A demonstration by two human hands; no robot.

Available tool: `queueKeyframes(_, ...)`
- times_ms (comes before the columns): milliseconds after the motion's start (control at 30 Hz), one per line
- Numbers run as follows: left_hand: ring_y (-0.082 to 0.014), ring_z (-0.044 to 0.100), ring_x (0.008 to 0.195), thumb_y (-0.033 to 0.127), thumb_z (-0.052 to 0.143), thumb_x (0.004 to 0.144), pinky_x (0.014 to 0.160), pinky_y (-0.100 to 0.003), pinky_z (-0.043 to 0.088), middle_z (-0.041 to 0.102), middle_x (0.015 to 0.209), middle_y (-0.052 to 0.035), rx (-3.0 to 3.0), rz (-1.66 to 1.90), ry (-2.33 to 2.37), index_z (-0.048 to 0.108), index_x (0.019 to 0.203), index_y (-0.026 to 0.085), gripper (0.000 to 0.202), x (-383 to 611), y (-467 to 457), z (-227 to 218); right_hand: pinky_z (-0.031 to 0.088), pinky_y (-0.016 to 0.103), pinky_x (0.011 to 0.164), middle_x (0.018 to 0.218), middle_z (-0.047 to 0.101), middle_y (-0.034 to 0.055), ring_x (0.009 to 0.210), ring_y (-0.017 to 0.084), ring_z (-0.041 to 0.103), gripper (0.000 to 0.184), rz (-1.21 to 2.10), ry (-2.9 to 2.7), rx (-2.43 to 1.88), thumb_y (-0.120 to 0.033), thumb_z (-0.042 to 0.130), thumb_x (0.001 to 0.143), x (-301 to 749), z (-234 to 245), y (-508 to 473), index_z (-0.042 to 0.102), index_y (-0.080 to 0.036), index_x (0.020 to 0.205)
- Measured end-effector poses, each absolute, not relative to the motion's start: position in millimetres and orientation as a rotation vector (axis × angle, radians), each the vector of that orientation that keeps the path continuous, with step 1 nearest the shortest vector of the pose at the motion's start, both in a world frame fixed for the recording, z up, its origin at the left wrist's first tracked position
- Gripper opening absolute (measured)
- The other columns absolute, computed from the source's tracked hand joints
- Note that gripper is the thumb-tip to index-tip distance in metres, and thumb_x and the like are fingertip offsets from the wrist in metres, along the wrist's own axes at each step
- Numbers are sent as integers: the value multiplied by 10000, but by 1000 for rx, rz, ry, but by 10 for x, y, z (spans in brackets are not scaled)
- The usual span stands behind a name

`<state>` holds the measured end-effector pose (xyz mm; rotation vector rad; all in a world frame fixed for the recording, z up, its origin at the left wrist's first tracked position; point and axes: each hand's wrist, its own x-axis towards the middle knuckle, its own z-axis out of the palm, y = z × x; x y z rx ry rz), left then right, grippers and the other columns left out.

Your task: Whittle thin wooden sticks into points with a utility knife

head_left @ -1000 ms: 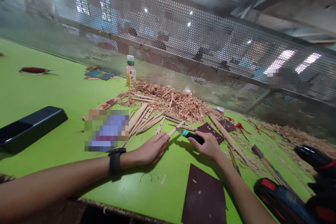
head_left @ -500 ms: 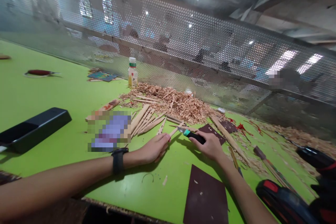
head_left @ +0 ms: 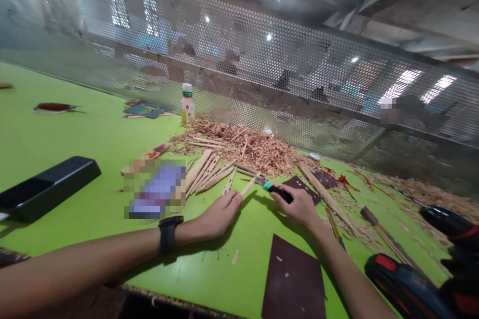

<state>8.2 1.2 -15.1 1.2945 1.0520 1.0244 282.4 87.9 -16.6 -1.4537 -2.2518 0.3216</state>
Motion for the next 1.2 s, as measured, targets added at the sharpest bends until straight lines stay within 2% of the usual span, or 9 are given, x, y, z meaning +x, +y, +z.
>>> queueKeyframes(100, -163, 463, 703, 570, 474, 1017, 624, -286, 374, 550, 767, -6, 1601, 899, 1083, 581, 861, 209, 407, 56, -71, -59, 387, 335, 501, 706, 724, 100, 553, 226, 614, 663, 199, -2074, -1624, -768, 441, 952, 3034, -138, 1000, 759, -190, 884)
queueKeyframes(167, -163, 486, 731, 578, 472, 1016, 651, -284, 404, 558, 799, -11, 1624, 854, 1046, 581, 878, 206, 411, 45, -94, -47, 400, 349, 514, 731, 729, 127, 586, 247, 631, 677, 141, -1997, -1681, -764, 444, 951, 3157, -112, 1059, 766, -173, 887)
queueKeyframes(333, -95, 316, 432, 619, 495, 984, 442, -235, 386, 394, 621, 111, 1109, 824, 891, 396, 943, 263, 372, 53, 62, -218, 381, 329, 512, 699, 710, 95, 576, 226, 618, 619, 249, -2096, -1559, -718, 448, 973, 3018, -99, 964, 743, -181, 889)
queueKeyframes(467, -66, 310, 395, 548, 551, 970, 433, -240, 468, 455, 659, 116, 922, 893, 884, 357, 956, 264, 344, 71, 187, -308, 359, 306, 528, 701, 697, 68, 570, 204, 604, 603, 331, -2264, -1439, -708, 398, 996, 2727, -137, 789, 704, -195, 912)
queueKeyframes(567, -68, 330, 389, 570, 557, 966, 423, -247, 486, 440, 648, 117, 938, 876, 868, 373, 940, 260, 362, 75, 191, -312, 358, 307, 558, 751, 715, 71, 601, 206, 610, 598, 398, -2402, -1390, -700, 381, 1010, 2627, -156, 721, 688, -199, 905)
queueKeyframes(800, -72, 235, 366, 614, 563, 952, 332, -198, 305, 345, 576, 129, 980, 802, 818, 389, 903, 264, 394, 32, 163, -248, 362, 302, 618, 824, 735, 49, 687, 202, 624, 497, 497, -2491, -1277, -629, 413, 1042, 2569, -165, 638, 700, -226, 990)
queueKeyframes(900, -78, 231, 379, 595, 629, 924, 340, -197, 281, 322, 549, 132, 1008, 782, 841, 403, 890, 263, 403, 27, 145, -218, 354, 299, 616, 798, 726, 45, 671, 194, 613, 484, 487, -2505, -1238, -609, 424, 1042, 2586, -157, 655, 702, -222, 955)
queueKeyframes(1067, -77, 228, 376, 679, 594, 908, 346, -214, 249, 309, 513, 128, 1030, 756, 854, 392, 804, 258, 478, 45, 119, -218, 364, 299, 621, 772, 733, 52, 662, 193, 621, 507, 454, -2479, -1182, -618, 454, 1027, 2670, -152, 754, 727, -205, 917)
queueKeyframes(1200, -83, 200, 385, 646, 566, 933, 345, -219, 203, 283, 503, 122, 1011, 725, 817, 379, 774, 259, 458, 40, 112, -176, 386, 299, 626, 818, 766, 70, 693, 215, 662, 513, 426, -2479, -1153, -626, 470, 1018, 2702, -161, 792, 759, -206, 963)
